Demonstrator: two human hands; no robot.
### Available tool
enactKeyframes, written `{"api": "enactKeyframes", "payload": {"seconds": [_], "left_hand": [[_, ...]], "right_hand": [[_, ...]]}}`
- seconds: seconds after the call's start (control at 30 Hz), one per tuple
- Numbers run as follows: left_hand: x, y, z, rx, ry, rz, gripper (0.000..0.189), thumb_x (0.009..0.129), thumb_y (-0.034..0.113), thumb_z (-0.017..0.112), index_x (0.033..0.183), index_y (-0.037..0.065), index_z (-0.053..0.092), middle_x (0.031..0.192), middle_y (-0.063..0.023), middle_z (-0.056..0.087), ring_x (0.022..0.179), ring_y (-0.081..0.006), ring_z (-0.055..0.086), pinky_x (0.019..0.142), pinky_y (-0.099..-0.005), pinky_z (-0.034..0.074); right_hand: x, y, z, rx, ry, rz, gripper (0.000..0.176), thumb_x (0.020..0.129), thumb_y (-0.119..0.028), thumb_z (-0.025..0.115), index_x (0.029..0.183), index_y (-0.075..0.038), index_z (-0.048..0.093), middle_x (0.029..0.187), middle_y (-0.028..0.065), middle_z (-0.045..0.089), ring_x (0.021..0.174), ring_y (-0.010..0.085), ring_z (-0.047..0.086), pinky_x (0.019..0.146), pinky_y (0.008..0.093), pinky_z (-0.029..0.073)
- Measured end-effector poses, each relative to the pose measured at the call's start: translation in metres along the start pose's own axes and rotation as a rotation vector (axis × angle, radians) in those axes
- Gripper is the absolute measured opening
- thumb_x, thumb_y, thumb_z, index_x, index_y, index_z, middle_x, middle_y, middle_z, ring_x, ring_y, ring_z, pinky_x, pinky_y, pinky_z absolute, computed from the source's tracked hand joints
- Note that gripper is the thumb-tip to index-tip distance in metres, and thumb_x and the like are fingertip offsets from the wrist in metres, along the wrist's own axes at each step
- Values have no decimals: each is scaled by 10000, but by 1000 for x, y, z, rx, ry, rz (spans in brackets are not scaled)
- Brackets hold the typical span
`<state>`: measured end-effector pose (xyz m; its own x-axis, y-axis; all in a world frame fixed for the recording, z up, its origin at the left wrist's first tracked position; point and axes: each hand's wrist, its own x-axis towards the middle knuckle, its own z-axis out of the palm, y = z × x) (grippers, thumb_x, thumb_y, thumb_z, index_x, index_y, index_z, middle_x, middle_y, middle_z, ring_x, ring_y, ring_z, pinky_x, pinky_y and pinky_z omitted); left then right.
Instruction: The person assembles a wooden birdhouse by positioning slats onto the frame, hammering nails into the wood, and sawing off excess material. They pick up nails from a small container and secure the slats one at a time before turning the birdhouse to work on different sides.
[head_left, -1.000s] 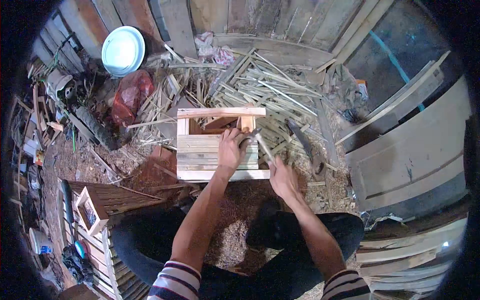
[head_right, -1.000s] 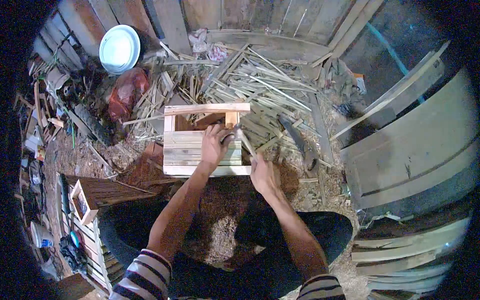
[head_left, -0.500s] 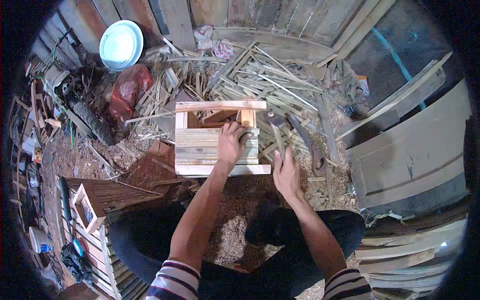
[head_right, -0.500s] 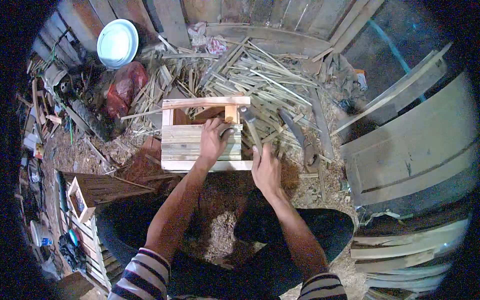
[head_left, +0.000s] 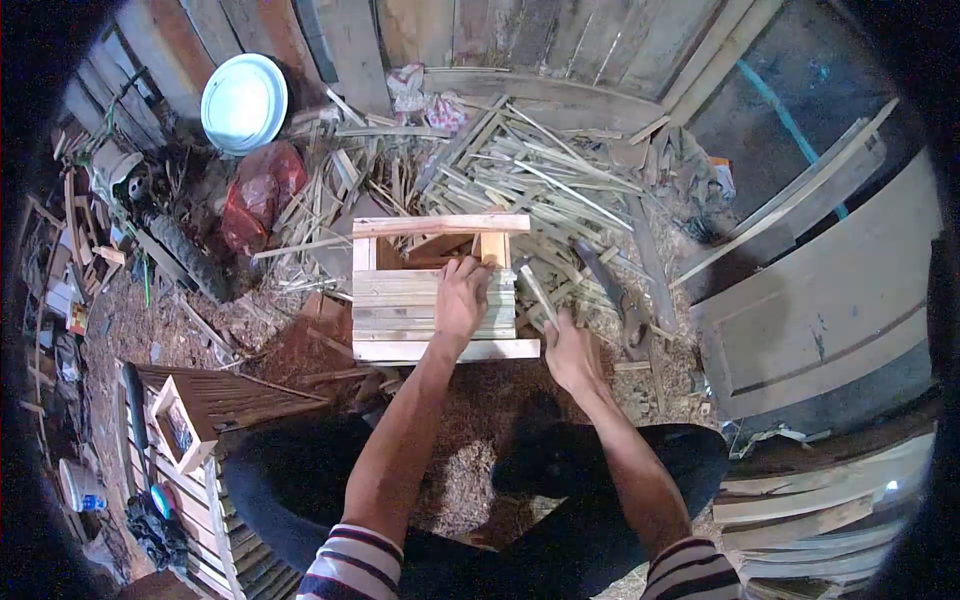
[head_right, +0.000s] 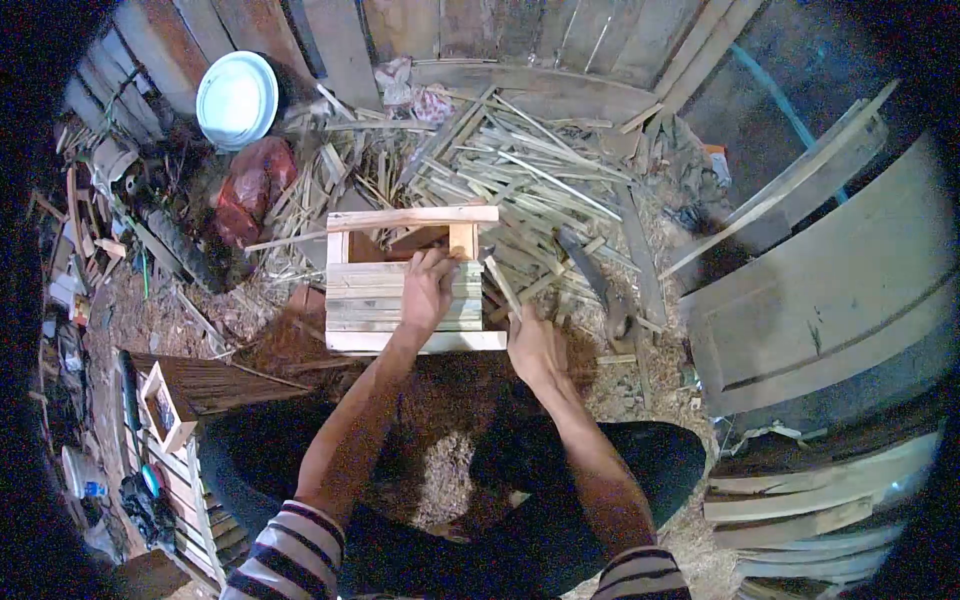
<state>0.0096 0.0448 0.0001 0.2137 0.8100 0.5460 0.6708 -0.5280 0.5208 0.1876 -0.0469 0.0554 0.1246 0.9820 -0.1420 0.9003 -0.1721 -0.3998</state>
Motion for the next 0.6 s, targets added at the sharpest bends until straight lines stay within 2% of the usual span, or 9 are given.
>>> {"api": "enactKeyframes", "payload": {"seconds": [0.07, 0.17, 0.2, 0.27, 0.33, 0.43, 0.53, 0.57, 0.6], "left_hand": [[0, 3, -5, 32, -61, -24, 238, 738, 48, 575, 962, 68, 652, 864, -84, 538, 865, -272, 493, 801, -401, 404], [0, 2, -2, 5, -16, -27, 196, 738, 13, 612, 929, 33, 656, 915, -108, 585, 833, -313, 499, 775, -408, 419], [-2, 2, -2, 4, -20, -25, 196, 738, 13, 612, 929, 33, 656, 915, -108, 585, 833, -313, 499, 775, -408, 419], [1, 2, -4, -47, -45, -33, 191, 742, 13, 605, 927, 27, 652, 922, -107, 583, 838, -312, 498, 770, -410, 418], [7, 6, -13, 38, -119, -56, 203, 750, 22, 598, 945, 28, 653, 938, -102, 581, 858, -309, 500, 775, -407, 417], [2, 4, -6, 3, -51, -34, 197, 751, 37, 597, 941, 32, 652, 930, -100, 574, 855, -303, 496, 776, -408, 413], [-1, 3, -2, 5, -7, -24, 193, 749, 31, 594, 934, 37, 650, 923, -97, 573, 860, -299, 496, 777, -404, 413], [0, 4, -3, 1, -68, -71, 212, 739, 11, 586, 937, 42, 653, 929, -96, 574, 869, -298, 497, 789, -402, 415], [1, 6, -4, 1, -58, -61, 212, 739, 11, 586, 937, 42, 653, 929, -96, 574, 869, -298, 497, 789, -402, 415]], "right_hand": [[-8, -22, -21, 84, 27, 35, 226, 924, -234, 474, 1004, -23, 458, 631, 264, 584, 598, 456, 587, 519, 540, 455], [-18, -28, -20, 332, 337, -92, 239, 916, -235, 483, 1021, -21, 468, 615, 269, 575, 583, 462, 582, 524, 547, 443], [-16, -18, -5, 334, 337, -88, 239, 916, -235, 483, 1021, -21, 468, 615, 269, 575, 583, 462, 582, 524, 547, 443], [-3, 3, 18, 100, 3, -6, 250, 924, -243, 473, 1046, -25, 459, 616, 274, 572, 570, 464, 576, 516, 547, 442], [0, -4, 2, 27, 5, -21, 252, 929, -253, 470, 1042, -28, 461, 602, 266, 571, 560, 460, 576, 512, 542, 445], [-10, -24, -18, 188, 183, -36, 250, 929, -260, 470, 1035, -33, 464, 570, 245, 566, 571, 457, 581, 519, 548, 451], [-13, -15, 1, 362, 161, -37, 251, 928, -256, 470, 1044, -33, 463, 582, 249, 570, 580, 459, 581, 523, 553, 451], [-14, -13, 0, 101, 57, -20, 254, 925, -241, 475, 1055, -23, 460, 603, 257, 576, 579, 456, 583, 517, 548, 455], [-11, -12, -4, 100, 69, -25, 254, 925, -241, 475, 1055, -23, 460, 603, 257, 576, 579, 456, 583, 517, 548, 455]]}}
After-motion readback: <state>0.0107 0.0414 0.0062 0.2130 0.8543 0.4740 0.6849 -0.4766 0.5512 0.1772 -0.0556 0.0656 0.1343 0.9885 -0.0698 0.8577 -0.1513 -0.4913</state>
